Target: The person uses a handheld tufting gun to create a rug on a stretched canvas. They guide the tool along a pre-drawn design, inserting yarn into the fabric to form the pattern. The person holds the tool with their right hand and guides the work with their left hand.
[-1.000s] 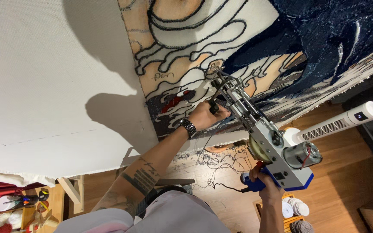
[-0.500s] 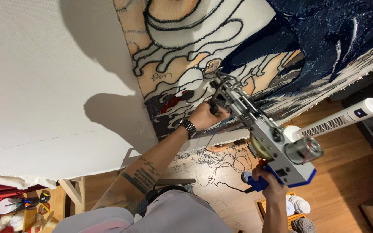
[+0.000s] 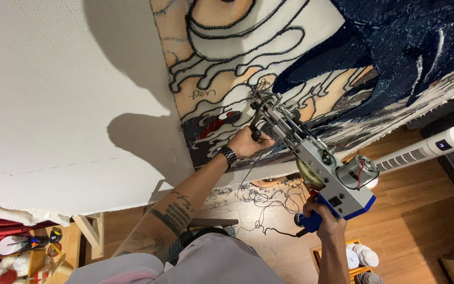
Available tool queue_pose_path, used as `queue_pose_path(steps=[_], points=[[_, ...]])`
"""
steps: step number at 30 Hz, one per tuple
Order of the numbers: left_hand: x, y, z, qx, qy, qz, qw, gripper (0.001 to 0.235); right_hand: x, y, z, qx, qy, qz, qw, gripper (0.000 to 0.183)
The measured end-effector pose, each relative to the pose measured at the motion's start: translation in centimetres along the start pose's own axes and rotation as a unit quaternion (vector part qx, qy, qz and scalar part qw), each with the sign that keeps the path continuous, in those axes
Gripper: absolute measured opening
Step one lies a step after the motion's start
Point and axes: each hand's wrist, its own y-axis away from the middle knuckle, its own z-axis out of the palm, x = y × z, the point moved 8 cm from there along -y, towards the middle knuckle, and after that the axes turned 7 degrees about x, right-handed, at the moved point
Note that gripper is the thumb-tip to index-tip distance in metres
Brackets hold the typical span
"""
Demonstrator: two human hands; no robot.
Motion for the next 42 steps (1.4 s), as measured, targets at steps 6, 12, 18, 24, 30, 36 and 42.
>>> queue_pose_path(steps=[6,12,18,24,30,36,42], points=[[-0.2,-0.4,0.1,0.003,-0.018,0.0,1.0,0.021,0.8,-0.3,-0.2,-0.002,-0.034,0.01,0.999,0.045],[-1.3,-1.3,0.4,-0.005,0.033,-0.006,0.999,0.017,1.2,-0.6,-0.2,0.015,-0.044,0.027,0.999,0.032],[-1.6,-1.6,0.0,-0.004,0.001,-0.036,0.999,0.021,3.1,-1.2,-0.6,0.012,-0.064,0.041,0.997,0.038],[-1.1,-1.6,-0.2,-0.005,0.03,-0.003,1.0,0.022,3.0,-1.1,-0.3,-0.021,-0.098,0.026,0.995,0.04],[-1.4,-1.9,-0.1,-0.004,0.029,0.002,1.0,0.016,2.6,-1.2,-0.1,0.0,-0.067,0.029,0.997,0.04],[-1.3,-1.8,-0.1,-0.005,0.044,0.006,0.999,0.018,1.4,-1.1,0.3,0.009,-0.054,0.014,0.998,0.031],[-1.1,-1.6,-0.1,-0.017,0.062,-0.019,0.998,0.022,1.4,-1.2,0.4,0.012,-0.041,0.03,0.999,0.04]])
